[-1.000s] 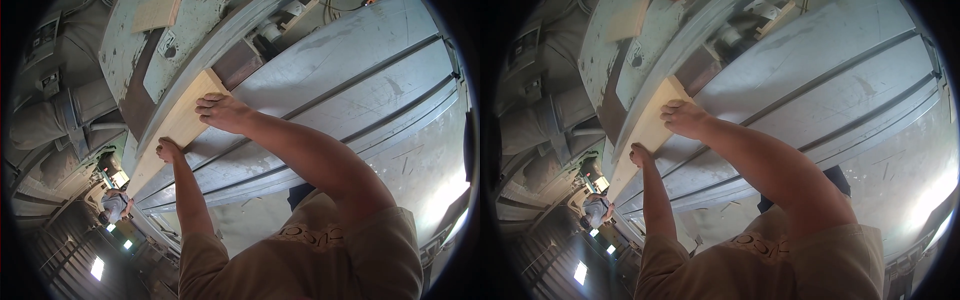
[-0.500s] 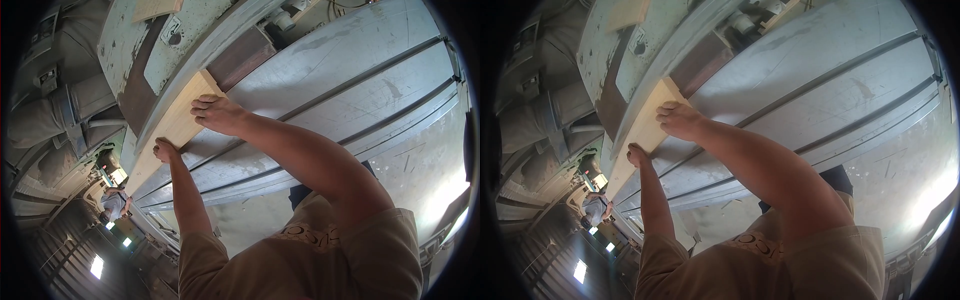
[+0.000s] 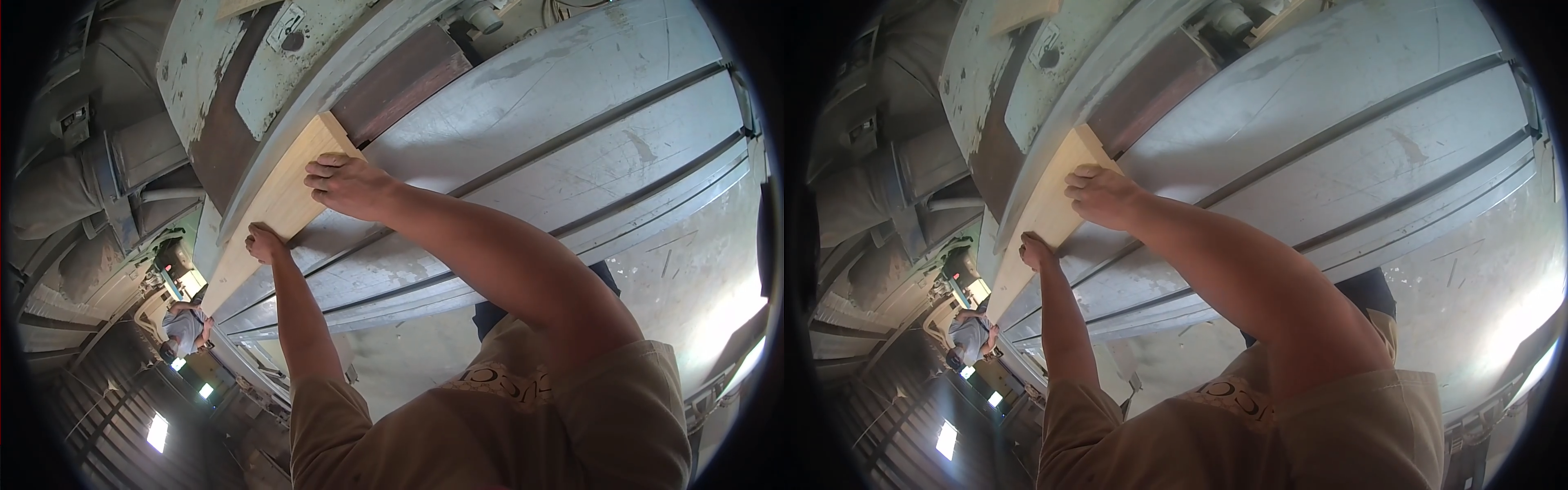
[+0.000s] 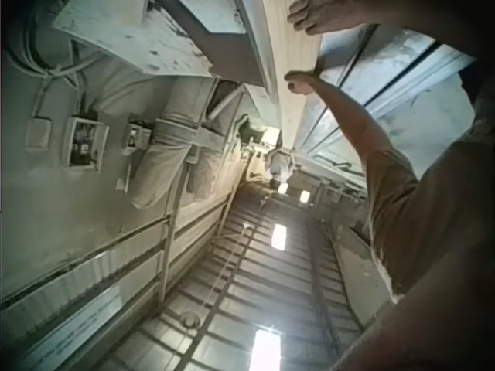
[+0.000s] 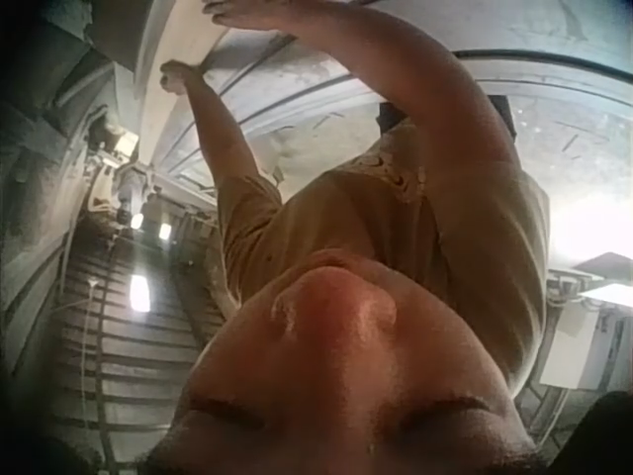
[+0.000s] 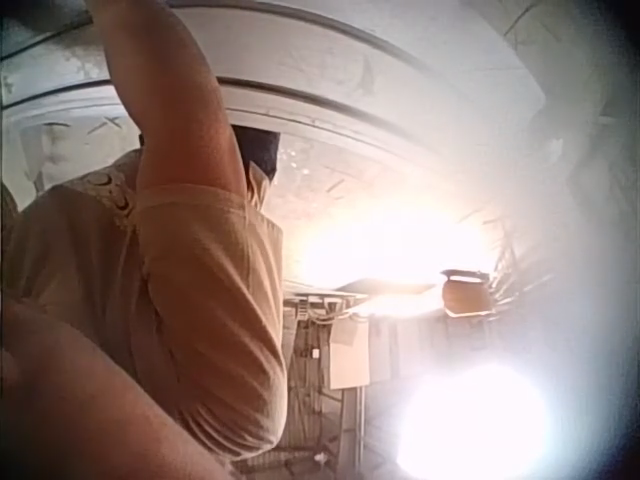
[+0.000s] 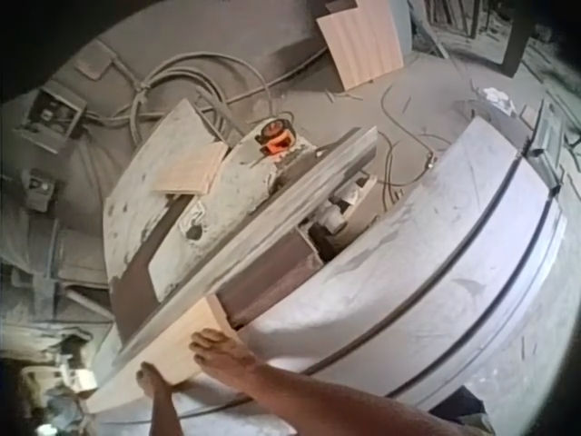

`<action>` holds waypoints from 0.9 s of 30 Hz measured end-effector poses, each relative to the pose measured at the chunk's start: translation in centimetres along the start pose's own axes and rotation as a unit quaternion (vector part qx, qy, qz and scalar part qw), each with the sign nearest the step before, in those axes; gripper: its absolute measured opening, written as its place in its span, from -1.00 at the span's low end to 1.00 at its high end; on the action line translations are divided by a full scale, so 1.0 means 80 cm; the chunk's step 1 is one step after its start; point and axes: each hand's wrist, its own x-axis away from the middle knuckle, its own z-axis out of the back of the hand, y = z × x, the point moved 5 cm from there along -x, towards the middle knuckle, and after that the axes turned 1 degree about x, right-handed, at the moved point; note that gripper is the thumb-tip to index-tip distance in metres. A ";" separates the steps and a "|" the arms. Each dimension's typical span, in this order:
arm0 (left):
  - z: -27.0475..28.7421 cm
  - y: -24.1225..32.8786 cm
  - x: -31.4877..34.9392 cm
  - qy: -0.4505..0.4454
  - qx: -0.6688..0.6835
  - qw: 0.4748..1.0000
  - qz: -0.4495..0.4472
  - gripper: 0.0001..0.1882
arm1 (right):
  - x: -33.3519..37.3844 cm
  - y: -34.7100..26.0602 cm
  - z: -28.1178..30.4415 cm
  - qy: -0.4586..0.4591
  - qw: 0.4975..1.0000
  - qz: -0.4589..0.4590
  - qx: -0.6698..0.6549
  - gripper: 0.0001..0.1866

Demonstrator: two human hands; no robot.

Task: The recorder uses a large industrial sliding table saw to cut wooden planks and then moves them within the workshop.

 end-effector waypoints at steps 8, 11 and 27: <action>0.004 0.001 -0.004 0.006 0.010 1.000 0.005 -0.29 | -0.005 -0.001 0.011 0.014 1.000 0.008 0.013 -0.89; -0.001 0.006 0.003 -0.004 0.011 1.000 0.011 -0.29 | -0.003 0.002 0.010 -0.004 0.999 0.013 0.031 -0.89; 0.005 0.008 -0.001 -0.004 0.033 0.999 0.017 -0.30 | -0.008 0.001 0.019 -0.006 1.000 0.014 0.014 -0.86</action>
